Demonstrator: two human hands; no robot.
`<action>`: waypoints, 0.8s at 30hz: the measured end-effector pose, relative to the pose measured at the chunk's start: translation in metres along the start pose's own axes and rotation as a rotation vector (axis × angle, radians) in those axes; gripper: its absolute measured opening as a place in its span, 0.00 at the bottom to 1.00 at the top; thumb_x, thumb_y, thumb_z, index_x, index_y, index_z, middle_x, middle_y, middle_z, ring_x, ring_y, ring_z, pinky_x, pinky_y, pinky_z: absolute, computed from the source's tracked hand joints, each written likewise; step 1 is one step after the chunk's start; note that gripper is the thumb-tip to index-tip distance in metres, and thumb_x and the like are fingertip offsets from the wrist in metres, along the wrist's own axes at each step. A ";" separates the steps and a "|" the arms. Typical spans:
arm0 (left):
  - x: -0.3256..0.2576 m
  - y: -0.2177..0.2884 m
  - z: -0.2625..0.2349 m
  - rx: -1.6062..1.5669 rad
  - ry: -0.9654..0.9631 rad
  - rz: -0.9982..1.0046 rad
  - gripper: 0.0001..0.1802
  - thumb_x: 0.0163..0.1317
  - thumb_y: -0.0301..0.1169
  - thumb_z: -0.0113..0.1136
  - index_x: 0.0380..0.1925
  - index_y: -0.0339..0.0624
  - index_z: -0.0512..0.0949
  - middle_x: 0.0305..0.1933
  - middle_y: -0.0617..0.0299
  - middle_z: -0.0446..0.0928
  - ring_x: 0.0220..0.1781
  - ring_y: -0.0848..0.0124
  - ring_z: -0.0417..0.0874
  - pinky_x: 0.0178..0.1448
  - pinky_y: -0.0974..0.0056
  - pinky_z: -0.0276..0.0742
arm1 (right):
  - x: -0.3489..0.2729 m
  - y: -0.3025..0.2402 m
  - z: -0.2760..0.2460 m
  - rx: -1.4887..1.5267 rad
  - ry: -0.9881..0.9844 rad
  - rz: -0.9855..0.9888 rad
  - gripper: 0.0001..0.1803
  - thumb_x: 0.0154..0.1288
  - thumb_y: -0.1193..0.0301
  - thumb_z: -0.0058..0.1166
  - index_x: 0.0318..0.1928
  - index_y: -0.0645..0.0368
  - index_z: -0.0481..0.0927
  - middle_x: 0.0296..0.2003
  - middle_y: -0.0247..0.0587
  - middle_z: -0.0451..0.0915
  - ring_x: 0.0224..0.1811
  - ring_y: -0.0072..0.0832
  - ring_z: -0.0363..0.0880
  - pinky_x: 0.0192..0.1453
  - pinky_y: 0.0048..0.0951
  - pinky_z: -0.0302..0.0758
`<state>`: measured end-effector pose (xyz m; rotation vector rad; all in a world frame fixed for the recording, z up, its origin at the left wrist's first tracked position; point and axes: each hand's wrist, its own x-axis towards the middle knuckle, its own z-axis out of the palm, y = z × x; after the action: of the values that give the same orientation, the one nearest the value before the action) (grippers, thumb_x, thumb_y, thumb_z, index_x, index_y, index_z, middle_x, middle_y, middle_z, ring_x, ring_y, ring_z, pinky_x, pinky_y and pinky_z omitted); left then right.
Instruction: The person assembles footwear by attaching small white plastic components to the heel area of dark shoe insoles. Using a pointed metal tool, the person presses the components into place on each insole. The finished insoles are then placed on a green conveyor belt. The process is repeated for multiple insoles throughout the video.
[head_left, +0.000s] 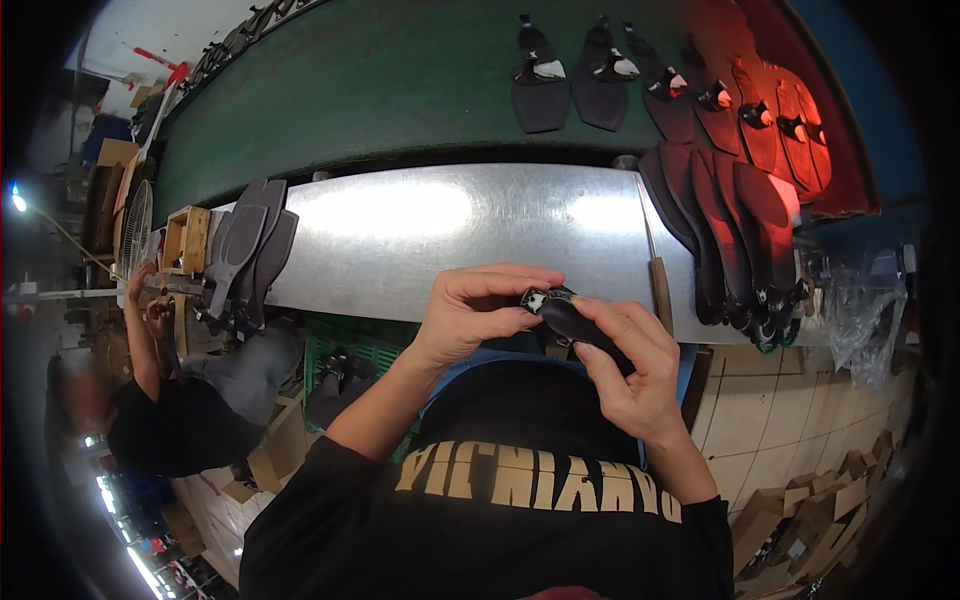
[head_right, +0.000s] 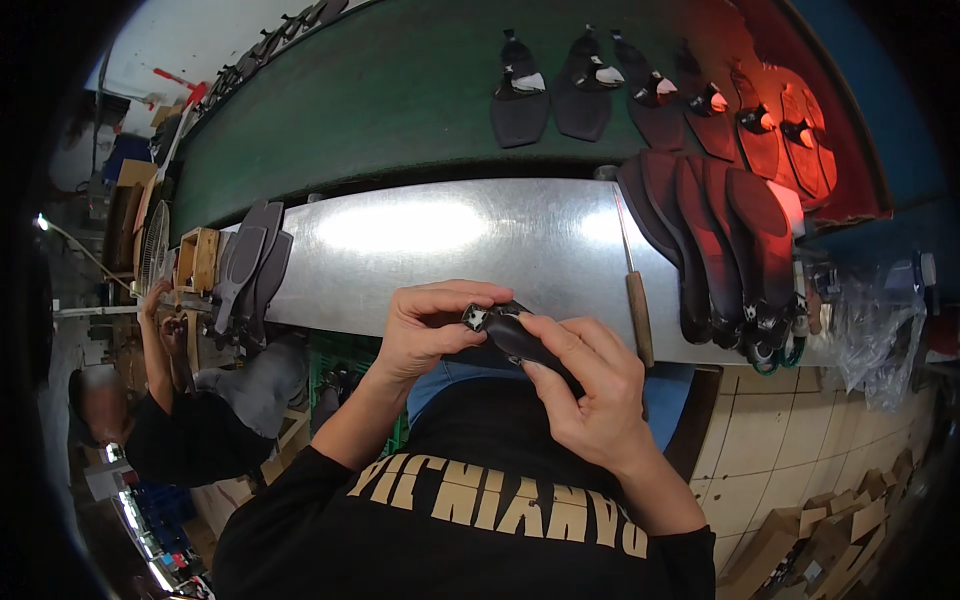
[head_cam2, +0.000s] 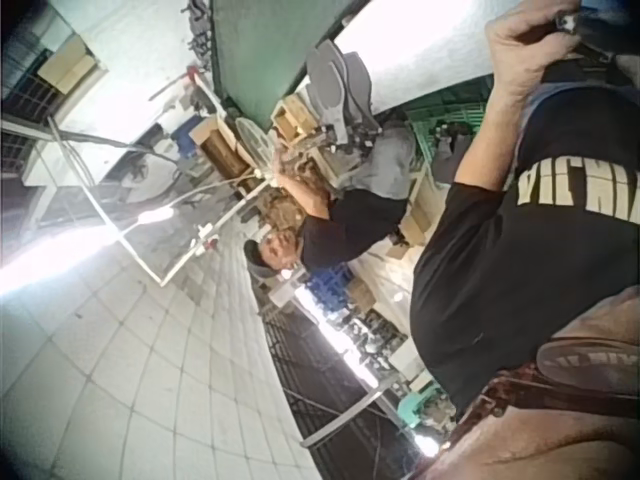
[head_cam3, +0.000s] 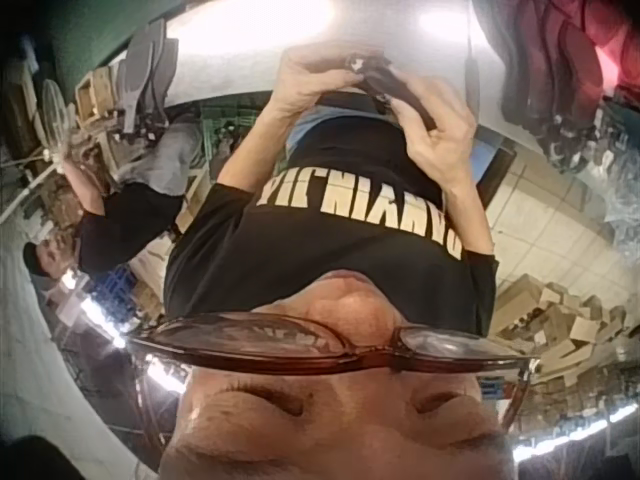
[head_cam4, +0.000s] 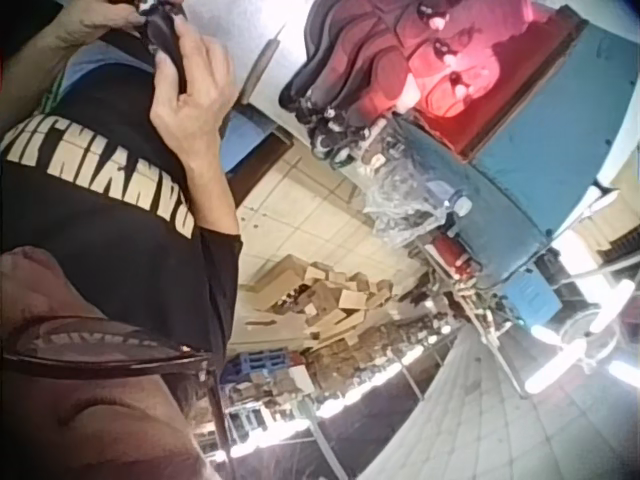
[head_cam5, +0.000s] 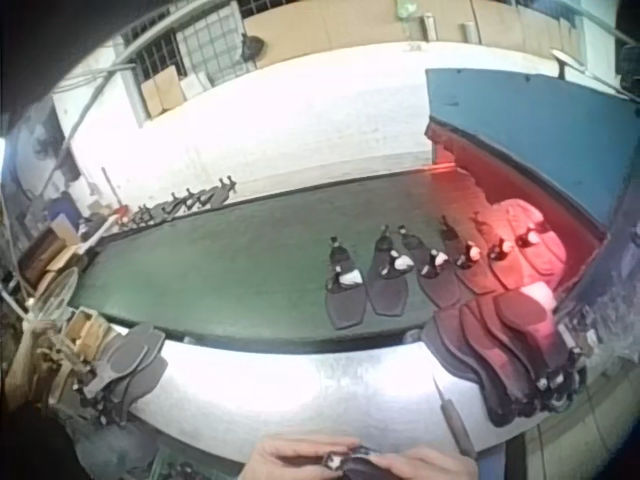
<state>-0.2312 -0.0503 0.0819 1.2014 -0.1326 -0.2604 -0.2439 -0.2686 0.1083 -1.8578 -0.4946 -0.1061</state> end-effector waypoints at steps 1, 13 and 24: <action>0.000 -0.001 -0.001 0.006 -0.027 0.012 0.19 0.49 0.13 0.63 0.44 0.35 0.83 0.53 0.40 0.78 0.51 0.59 0.83 0.53 0.63 0.83 | 0.000 -0.001 -0.001 -0.017 -0.003 -0.002 0.22 0.49 0.83 0.61 0.49 0.63 0.81 0.34 0.44 0.79 0.34 0.36 0.79 0.37 0.30 0.74; 0.001 -0.003 -0.006 0.051 -0.195 0.042 0.23 0.46 0.09 0.54 0.42 0.35 0.84 0.52 0.43 0.80 0.52 0.63 0.83 0.55 0.65 0.80 | -0.003 -0.009 -0.006 -0.260 -0.047 -0.093 0.22 0.47 0.78 0.64 0.47 0.59 0.82 0.32 0.40 0.76 0.31 0.36 0.76 0.35 0.33 0.73; -0.002 0.001 0.020 0.048 0.052 -0.185 0.24 0.57 0.12 0.47 0.53 0.38 0.79 0.61 0.47 0.74 0.56 0.63 0.81 0.48 0.68 0.85 | -0.008 0.010 0.003 -0.021 -0.051 0.228 0.22 0.54 0.78 0.60 0.52 0.62 0.77 0.36 0.46 0.79 0.37 0.41 0.80 0.41 0.35 0.75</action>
<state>-0.2373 -0.0673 0.0904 1.2691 0.0179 -0.3897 -0.2476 -0.2701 0.0963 -1.9284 -0.3147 0.0893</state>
